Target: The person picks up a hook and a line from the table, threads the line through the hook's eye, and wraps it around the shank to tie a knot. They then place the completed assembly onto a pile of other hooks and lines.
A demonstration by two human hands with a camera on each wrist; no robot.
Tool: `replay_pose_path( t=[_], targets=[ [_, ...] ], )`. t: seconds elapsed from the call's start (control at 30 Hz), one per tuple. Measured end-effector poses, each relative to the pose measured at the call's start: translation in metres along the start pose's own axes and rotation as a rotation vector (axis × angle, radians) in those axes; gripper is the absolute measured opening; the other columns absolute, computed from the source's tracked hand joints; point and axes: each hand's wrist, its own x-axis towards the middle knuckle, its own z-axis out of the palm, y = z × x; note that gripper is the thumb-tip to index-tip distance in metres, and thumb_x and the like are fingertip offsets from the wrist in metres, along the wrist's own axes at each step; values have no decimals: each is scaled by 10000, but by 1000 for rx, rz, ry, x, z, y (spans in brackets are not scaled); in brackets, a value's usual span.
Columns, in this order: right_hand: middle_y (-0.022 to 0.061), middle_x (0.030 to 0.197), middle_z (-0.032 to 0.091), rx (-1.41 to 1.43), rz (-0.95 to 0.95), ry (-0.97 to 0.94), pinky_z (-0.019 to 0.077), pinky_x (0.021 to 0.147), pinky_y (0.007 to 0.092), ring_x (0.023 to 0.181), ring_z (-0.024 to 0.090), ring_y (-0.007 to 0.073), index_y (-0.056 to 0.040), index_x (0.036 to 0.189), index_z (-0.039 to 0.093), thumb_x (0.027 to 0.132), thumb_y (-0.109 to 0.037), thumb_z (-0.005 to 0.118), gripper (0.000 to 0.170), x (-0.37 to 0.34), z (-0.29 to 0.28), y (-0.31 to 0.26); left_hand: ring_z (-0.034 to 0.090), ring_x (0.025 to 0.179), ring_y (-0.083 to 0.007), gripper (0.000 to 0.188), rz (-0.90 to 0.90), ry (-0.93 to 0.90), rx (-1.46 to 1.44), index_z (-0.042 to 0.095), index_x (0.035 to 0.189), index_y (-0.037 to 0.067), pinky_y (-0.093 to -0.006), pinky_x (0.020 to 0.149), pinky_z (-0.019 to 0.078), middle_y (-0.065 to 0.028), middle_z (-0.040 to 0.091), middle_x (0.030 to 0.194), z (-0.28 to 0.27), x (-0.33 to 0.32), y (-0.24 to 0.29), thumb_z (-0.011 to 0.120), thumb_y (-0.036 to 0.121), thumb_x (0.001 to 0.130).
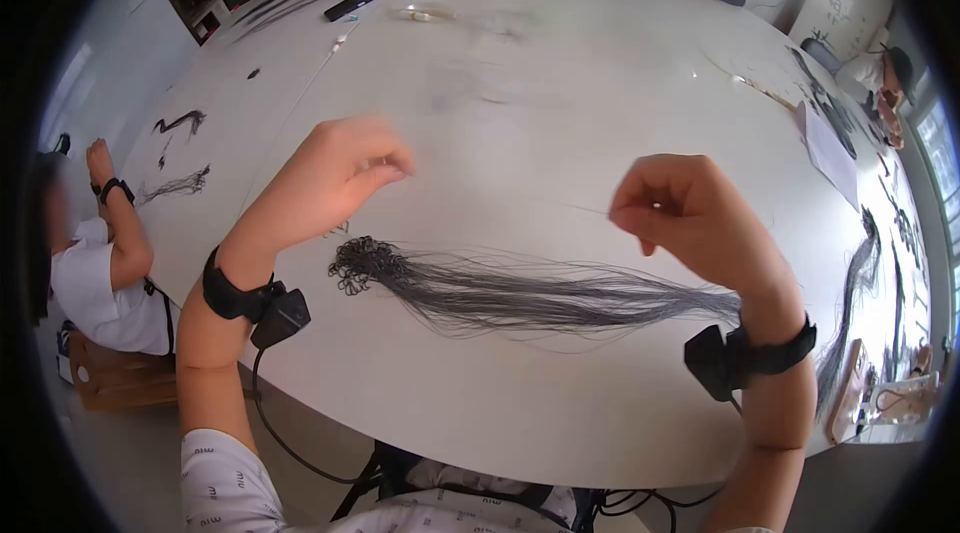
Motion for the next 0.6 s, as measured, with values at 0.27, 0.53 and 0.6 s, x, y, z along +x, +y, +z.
replay_pose_path(
  t=[0.27,0.53,0.6],
  targets=[
    [28,597,557,-282,167,97,393,480,188,536,533,70,13,734,578,787,28,591,57,-30,-62,30,595,667,-214,77,-67,-83,174,628,798,9,-322,633,469,-102,632,777,-12,-20,-41,564,26,757],
    [53,559,586,-507,440,187,373,379,205,455,525,76,11,678,589,711,3,609,39,-76,-113,84,571,674,-236,84,-190,-214,207,603,802,-14,-326,613,453,-120,607,747,-7,-31,-56,596,35,733],
    [60,553,583,-525,502,201,386,369,217,443,531,95,15,650,583,685,10,596,37,-86,-120,94,573,666,-237,82,-164,-213,233,602,798,-13,-327,604,452,-122,611,747,-5,-32,-57,593,32,730]
  ],
)
